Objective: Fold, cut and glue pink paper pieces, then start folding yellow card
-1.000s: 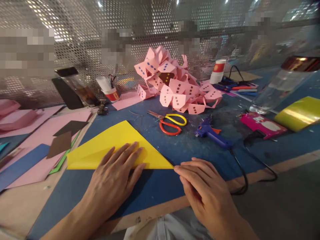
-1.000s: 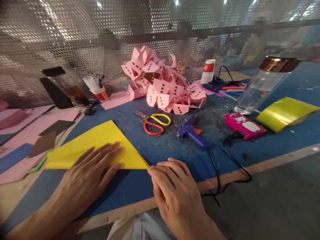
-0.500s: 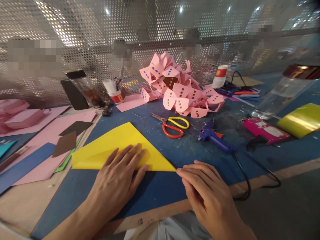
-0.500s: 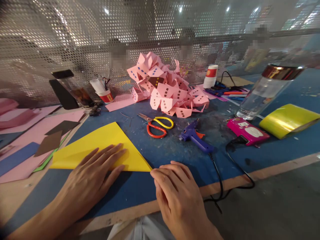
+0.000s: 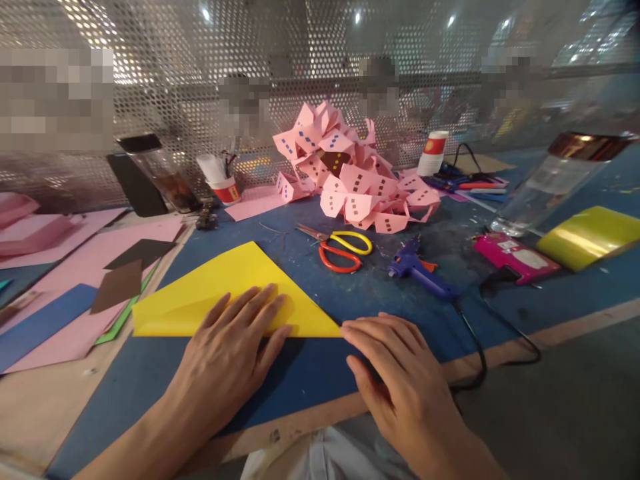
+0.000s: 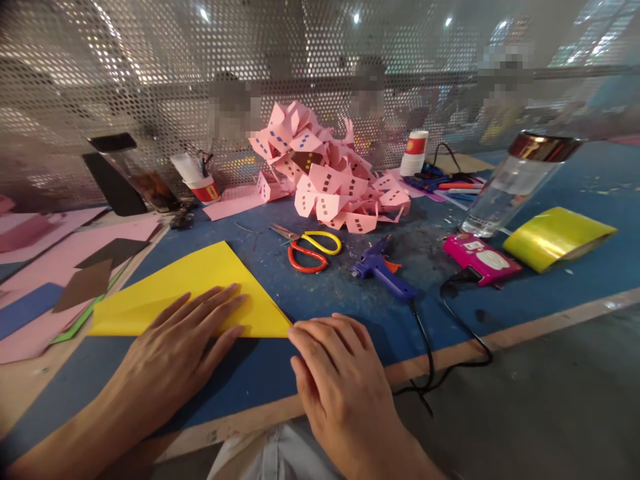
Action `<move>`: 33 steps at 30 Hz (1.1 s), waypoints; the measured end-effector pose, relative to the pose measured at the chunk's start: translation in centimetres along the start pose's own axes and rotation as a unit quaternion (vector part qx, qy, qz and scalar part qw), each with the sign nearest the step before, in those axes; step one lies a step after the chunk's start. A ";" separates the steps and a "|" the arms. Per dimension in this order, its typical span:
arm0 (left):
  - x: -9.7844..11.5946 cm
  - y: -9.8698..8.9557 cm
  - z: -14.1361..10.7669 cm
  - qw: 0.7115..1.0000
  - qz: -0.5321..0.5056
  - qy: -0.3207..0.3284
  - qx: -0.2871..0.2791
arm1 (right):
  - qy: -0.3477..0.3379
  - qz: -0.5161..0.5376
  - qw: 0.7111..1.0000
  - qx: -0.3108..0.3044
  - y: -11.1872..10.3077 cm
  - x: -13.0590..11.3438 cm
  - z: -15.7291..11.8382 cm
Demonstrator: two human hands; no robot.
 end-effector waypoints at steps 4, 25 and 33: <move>-0.1 0.1 -0.1 1.000 -0.007 0.003 -0.002 | -0.055 -0.006 0.995 -0.079 0.2 -1.0 0.6; -0.2 0.2 -0.2 1.000 0.006 0.012 -0.006 | -0.043 -0.028 0.988 -0.143 1.4 -1.4 0.5; -0.1 0.2 -0.2 1.000 0.008 0.014 -0.003 | -0.040 -0.032 0.989 -0.142 1.3 -1.3 0.5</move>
Point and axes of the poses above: each hand's wrist, its own z-axis towards the middle knuckle, its own y-axis out of the palm, x = y × z, the point moved 1 cm from there along z, towards the middle knuckle, and after that the axes turned 1 degree about y, right-handed, at the moved point
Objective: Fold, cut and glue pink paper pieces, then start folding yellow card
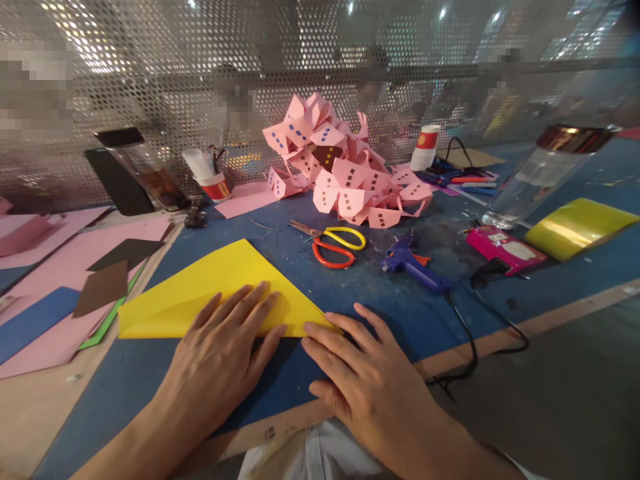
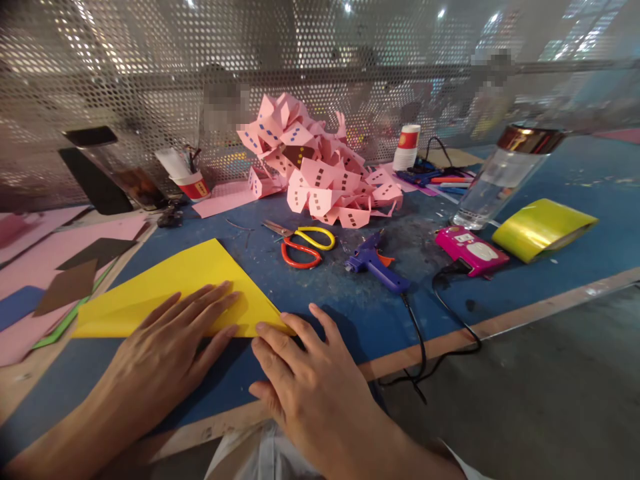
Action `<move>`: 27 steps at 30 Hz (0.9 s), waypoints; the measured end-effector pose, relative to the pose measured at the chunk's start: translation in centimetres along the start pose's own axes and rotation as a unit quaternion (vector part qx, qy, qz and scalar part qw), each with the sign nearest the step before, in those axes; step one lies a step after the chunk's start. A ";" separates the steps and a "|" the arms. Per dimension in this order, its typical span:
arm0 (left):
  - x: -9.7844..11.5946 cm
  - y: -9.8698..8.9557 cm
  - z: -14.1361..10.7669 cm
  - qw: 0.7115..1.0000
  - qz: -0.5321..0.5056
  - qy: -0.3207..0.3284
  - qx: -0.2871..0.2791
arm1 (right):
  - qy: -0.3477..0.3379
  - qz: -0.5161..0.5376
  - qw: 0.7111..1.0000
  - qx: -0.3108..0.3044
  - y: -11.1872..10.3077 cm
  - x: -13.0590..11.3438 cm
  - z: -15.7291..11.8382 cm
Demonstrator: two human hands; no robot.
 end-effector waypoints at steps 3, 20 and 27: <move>0.0 0.1 -0.1 1.000 0.001 0.002 -0.003 | 0.003 0.001 1.000 0.001 0.0 0.1 0.0; 0.0 0.1 0.0 1.000 0.007 -0.003 -0.006 | 0.018 -0.002 1.000 0.021 0.0 0.2 -0.6; -0.1 0.1 -0.1 1.000 0.002 -0.003 -0.011 | 0.017 0.002 1.000 0.015 0.0 0.2 -0.6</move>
Point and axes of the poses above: each hand's wrist, its own z-axis towards the middle knuckle, its own y-axis out of the palm, x = y × z, the point moved 1 cm from there along z, towards the middle knuckle, and after that the axes turned 1 degree about y, right-handed, at the moved point
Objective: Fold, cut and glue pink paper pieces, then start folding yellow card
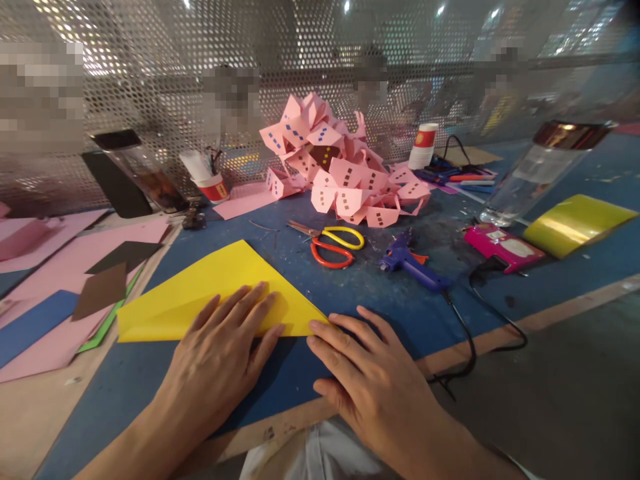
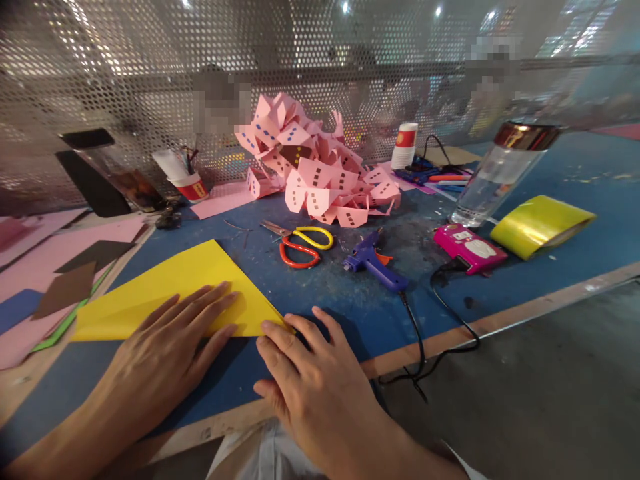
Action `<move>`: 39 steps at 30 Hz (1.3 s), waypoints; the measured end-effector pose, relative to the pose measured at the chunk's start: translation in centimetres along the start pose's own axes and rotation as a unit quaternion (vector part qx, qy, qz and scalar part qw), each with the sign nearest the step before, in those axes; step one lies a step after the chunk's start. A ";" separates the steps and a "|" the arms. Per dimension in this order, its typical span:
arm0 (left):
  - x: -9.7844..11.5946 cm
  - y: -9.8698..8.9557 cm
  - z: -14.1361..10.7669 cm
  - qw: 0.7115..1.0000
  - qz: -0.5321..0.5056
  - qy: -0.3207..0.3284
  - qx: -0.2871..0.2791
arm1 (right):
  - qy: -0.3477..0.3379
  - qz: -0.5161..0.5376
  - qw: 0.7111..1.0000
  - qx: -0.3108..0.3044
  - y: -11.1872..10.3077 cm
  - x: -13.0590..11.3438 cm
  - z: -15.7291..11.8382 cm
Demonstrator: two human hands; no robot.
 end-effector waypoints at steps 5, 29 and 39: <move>0.0 0.0 0.0 1.000 -0.006 0.000 0.001 | 0.001 0.001 1.000 0.004 -0.1 0.0 0.0; 0.5 -0.4 0.2 1.000 -0.003 -0.018 0.003 | -0.018 -0.017 0.994 0.107 -0.3 0.5 0.2; 0.5 -0.5 0.2 1.000 -0.003 -0.019 -0.005 | 0.000 0.007 0.993 0.120 -0.2 0.5 0.0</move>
Point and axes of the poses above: each hand's wrist, its own z-axis towards the middle knuckle, its own y-axis out of the palm, x = y × z, the point moved 1 cm from there along z, towards the middle knuckle, and after that the axes turned 1 degree about y, right-handed, at the moved point
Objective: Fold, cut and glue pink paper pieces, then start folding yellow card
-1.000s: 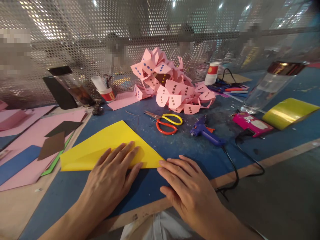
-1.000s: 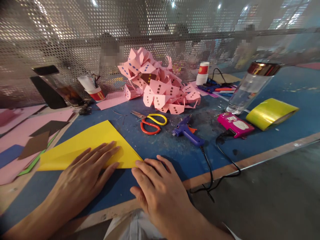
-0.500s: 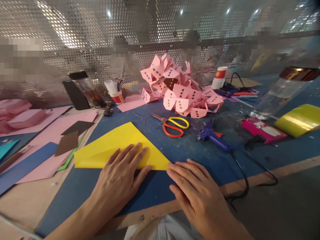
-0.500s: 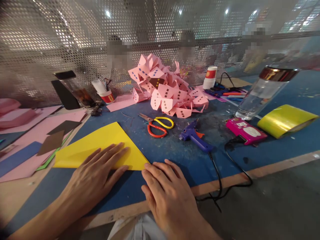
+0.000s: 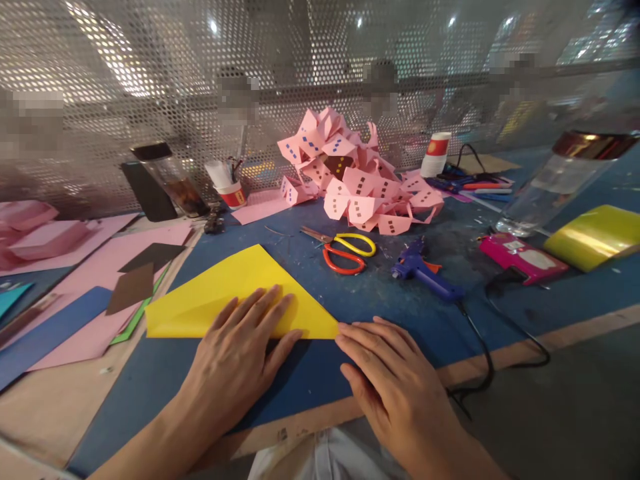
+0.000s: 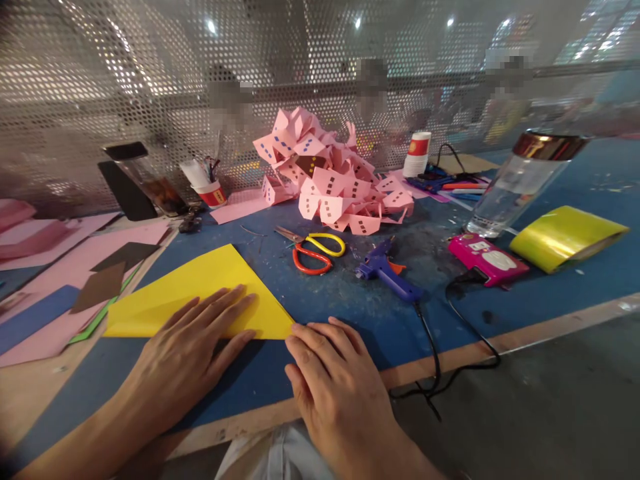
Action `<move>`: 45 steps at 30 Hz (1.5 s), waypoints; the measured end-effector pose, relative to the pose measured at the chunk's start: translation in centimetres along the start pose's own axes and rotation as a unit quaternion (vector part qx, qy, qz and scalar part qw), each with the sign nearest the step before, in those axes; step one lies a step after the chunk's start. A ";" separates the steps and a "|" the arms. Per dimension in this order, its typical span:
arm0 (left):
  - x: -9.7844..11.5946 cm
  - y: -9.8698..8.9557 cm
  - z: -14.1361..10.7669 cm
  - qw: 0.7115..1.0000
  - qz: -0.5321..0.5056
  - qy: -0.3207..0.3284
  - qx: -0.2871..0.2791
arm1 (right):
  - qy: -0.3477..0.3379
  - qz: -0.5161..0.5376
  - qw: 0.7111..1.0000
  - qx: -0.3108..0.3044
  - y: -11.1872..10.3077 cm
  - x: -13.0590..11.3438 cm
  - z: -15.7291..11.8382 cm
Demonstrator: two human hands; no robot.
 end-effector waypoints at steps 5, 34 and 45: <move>0.0 0.1 -0.1 1.000 -0.001 0.004 -0.008 | 0.023 0.019 1.000 0.009 -0.3 0.0 0.0; -0.2 0.3 0.0 1.000 0.000 0.012 0.011 | 0.054 0.017 0.998 0.009 -0.4 -0.2 -0.2; -0.3 0.4 -0.1 1.000 0.000 0.018 0.021 | 0.028 0.010 1.000 -0.010 -0.3 -0.2 -0.1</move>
Point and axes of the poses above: each hand's wrist, its own z-axis towards the middle knuckle, its own y-axis out of the palm, x = y × z, the point moved 1 cm from there along z, towards the middle knuckle, and after that the axes turned 1 degree about y, right-handed, at the moved point
